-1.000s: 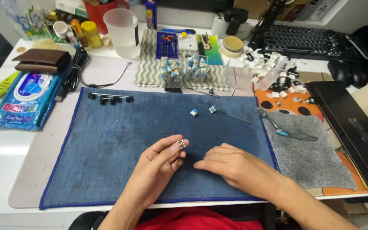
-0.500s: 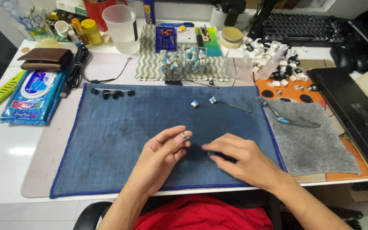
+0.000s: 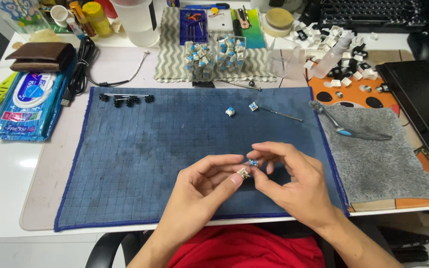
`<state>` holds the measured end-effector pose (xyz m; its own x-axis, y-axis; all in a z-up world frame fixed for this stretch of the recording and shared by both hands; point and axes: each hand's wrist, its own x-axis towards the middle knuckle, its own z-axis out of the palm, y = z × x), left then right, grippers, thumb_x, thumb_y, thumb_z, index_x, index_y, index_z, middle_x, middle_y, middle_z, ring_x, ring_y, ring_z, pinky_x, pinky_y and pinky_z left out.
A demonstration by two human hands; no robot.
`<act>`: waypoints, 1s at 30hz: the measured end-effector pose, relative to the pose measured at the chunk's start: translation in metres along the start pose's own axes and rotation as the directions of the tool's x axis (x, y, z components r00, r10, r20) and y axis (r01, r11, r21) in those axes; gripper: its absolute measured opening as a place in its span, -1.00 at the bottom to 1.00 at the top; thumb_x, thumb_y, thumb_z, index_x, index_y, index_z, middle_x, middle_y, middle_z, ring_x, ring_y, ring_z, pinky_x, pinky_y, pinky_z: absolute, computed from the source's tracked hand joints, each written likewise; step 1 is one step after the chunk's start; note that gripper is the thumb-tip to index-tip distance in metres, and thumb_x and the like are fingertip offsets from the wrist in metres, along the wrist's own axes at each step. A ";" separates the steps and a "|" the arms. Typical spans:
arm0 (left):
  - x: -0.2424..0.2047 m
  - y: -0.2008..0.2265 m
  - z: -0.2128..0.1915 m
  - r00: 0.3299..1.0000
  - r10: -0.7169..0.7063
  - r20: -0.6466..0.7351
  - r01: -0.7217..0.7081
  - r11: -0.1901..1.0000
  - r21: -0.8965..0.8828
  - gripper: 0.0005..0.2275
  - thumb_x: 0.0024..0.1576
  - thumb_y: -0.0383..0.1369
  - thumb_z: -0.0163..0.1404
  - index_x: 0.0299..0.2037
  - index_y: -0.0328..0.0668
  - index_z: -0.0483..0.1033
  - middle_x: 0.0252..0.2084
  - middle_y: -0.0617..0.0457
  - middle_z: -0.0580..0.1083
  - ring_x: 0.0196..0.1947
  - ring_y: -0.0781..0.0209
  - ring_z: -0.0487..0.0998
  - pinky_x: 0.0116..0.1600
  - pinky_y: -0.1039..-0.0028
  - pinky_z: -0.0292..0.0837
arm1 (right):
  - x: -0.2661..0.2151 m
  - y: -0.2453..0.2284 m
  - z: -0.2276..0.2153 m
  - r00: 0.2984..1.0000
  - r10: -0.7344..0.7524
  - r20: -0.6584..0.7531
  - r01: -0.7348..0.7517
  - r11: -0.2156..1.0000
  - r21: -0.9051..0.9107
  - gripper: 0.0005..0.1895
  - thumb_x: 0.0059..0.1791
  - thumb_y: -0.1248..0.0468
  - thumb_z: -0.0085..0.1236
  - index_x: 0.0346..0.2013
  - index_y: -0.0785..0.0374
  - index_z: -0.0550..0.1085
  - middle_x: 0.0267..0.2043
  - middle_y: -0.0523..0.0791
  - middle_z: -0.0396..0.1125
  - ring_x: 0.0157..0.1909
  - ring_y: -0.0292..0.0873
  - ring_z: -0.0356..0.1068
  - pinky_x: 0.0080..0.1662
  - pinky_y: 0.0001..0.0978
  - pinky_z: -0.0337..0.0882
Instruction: The person assembles mechanical keyboard switches by hand on a blue mat. They insert metal stems into white switch housings, then attach blue stabilizers and clear keycaps to each unit, repeating the process for several switches.
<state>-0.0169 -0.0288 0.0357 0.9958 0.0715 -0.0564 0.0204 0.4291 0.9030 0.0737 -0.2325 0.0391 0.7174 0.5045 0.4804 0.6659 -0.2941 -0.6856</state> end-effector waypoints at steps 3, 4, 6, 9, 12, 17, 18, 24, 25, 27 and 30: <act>0.000 -0.004 0.000 0.999 0.024 0.040 -0.022 0.999 -0.048 -0.72 0.33 -0.54 0.19 0.23 -0.35 0.65 0.14 -0.20 0.76 0.20 0.14 0.79 0.42 0.37 0.71 | -0.003 0.009 0.003 0.996 -0.088 0.002 0.088 0.995 -0.044 -0.55 0.05 0.42 0.47 0.22 0.23 0.55 0.05 -0.13 0.68 -0.16 -0.26 0.57 0.01 -0.44 0.61; 0.001 -0.003 0.000 0.999 0.019 0.037 -0.018 0.999 -0.049 -0.72 0.33 -0.54 0.19 0.23 -0.35 0.65 0.14 -0.20 0.76 0.20 0.14 0.79 0.42 0.37 0.71 | 0.000 0.005 0.002 0.997 -0.083 0.005 0.083 0.996 -0.042 -0.55 0.05 0.42 0.47 0.22 0.23 0.55 0.05 -0.13 0.68 -0.16 -0.26 0.57 0.01 -0.44 0.61; 0.001 0.000 0.000 0.997 -0.073 -0.007 0.072 0.995 -0.073 -0.70 0.30 -0.52 0.21 0.24 -0.37 0.68 0.11 -0.19 0.77 0.16 0.15 0.80 0.37 0.38 0.74 | 0.005 0.000 0.002 0.990 -0.143 -0.004 0.143 0.989 0.030 -0.60 0.06 0.49 0.41 0.17 0.28 0.52 -0.02 -0.06 0.67 -0.07 -0.12 0.59 0.04 -0.37 0.58; 0.003 0.004 0.002 0.997 -0.078 0.016 0.080 0.982 -0.173 -0.71 0.31 -0.52 0.19 0.23 -0.41 0.66 0.18 -0.30 0.75 0.19 0.02 0.80 0.43 0.23 0.74 | 0.000 0.006 0.004 0.999 -0.037 0.030 0.031 0.983 0.179 -0.56 0.02 0.50 0.40 0.19 0.31 0.53 0.00 0.00 0.64 0.08 -0.07 0.63 0.18 -0.33 0.61; 0.005 -0.001 0.000 0.991 -0.130 -0.013 0.125 0.973 -0.196 -0.68 0.29 -0.52 0.21 0.24 -0.43 0.66 0.09 -0.29 0.77 0.17 0.02 0.81 0.44 0.25 0.73 | -0.010 0.014 0.010 0.999 0.035 0.026 -0.041 0.946 0.322 -0.55 0.04 0.51 0.42 0.19 0.30 0.50 0.03 0.00 0.63 0.06 -0.11 0.64 0.16 -0.37 0.67; 0.007 -0.002 -0.004 0.994 -0.107 -0.015 0.105 0.990 -0.095 -0.71 0.31 -0.53 0.22 0.23 -0.34 0.69 0.08 -0.14 0.78 0.17 0.17 0.79 0.36 0.38 0.73 | -0.009 0.017 0.011 0.999 0.023 0.036 -0.034 0.941 0.336 -0.52 0.05 0.51 0.42 0.22 0.32 0.44 0.03 0.05 0.64 0.15 -0.01 0.71 0.32 -0.23 0.71; 0.007 0.000 -0.005 0.995 -0.103 -0.013 0.102 0.992 -0.076 -0.71 0.30 -0.53 0.22 0.24 -0.33 0.70 0.07 -0.12 0.78 0.17 0.16 0.80 0.35 0.38 0.74 | -0.007 0.015 0.010 1.000 0.009 0.029 -0.019 0.935 0.353 -0.51 0.04 0.53 0.41 0.22 0.33 0.43 0.02 0.08 0.63 0.15 0.04 0.70 0.32 -0.19 0.72; 0.009 0.003 -0.006 0.994 -0.108 -0.003 0.107 0.990 -0.092 -0.69 0.30 -0.55 0.22 0.25 -0.37 0.68 0.04 -0.15 0.77 0.13 0.19 0.79 0.30 0.37 0.77 | -0.016 0.020 0.014 0.996 0.089 -0.013 -0.071 0.869 0.490 -0.33 -0.01 0.58 0.46 0.31 0.27 0.34 0.02 0.12 0.66 0.16 0.05 0.73 0.41 -0.06 0.72; 0.009 0.001 -0.006 0.994 -0.110 -0.006 0.109 0.990 -0.094 -0.69 0.30 -0.55 0.22 0.25 -0.37 0.68 0.04 -0.15 0.77 0.13 0.19 0.79 0.30 0.37 0.77 | -0.018 0.023 0.015 0.996 0.091 -0.010 -0.075 0.868 0.491 -0.33 -0.01 0.58 0.46 0.31 0.27 0.34 0.02 0.12 0.66 0.16 0.05 0.73 0.41 -0.06 0.72; 0.007 -0.003 -0.006 0.996 -0.083 0.031 0.087 0.986 -0.144 -0.70 0.33 -0.59 0.20 0.27 -0.39 0.65 0.06 -0.15 0.75 0.13 0.22 0.76 0.29 0.42 0.72 | -0.024 0.028 0.016 0.990 0.140 -0.016 -0.107 0.823 0.558 -0.30 -0.05 0.55 0.51 0.31 0.27 0.38 0.03 0.17 0.65 0.18 0.08 0.71 0.41 -0.06 0.71; 0.006 0.002 -0.003 0.998 -0.062 0.028 0.065 0.986 -0.152 -0.72 0.33 -0.58 0.20 0.24 -0.40 0.66 0.05 -0.19 0.74 0.12 0.18 0.77 0.31 0.39 0.74 | -0.007 0.016 0.009 0.996 0.086 -0.008 -0.078 0.933 0.353 -0.60 -0.08 0.37 0.53 0.03 0.38 0.63 0.02 0.09 0.68 0.12 0.09 0.74 0.30 -0.12 0.72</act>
<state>-0.0112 -0.0251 0.0359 0.9948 0.0198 -0.1001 0.0715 0.5647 0.8222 0.0773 -0.2336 0.0195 0.7739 0.4708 0.4236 0.4928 -0.0274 -0.8697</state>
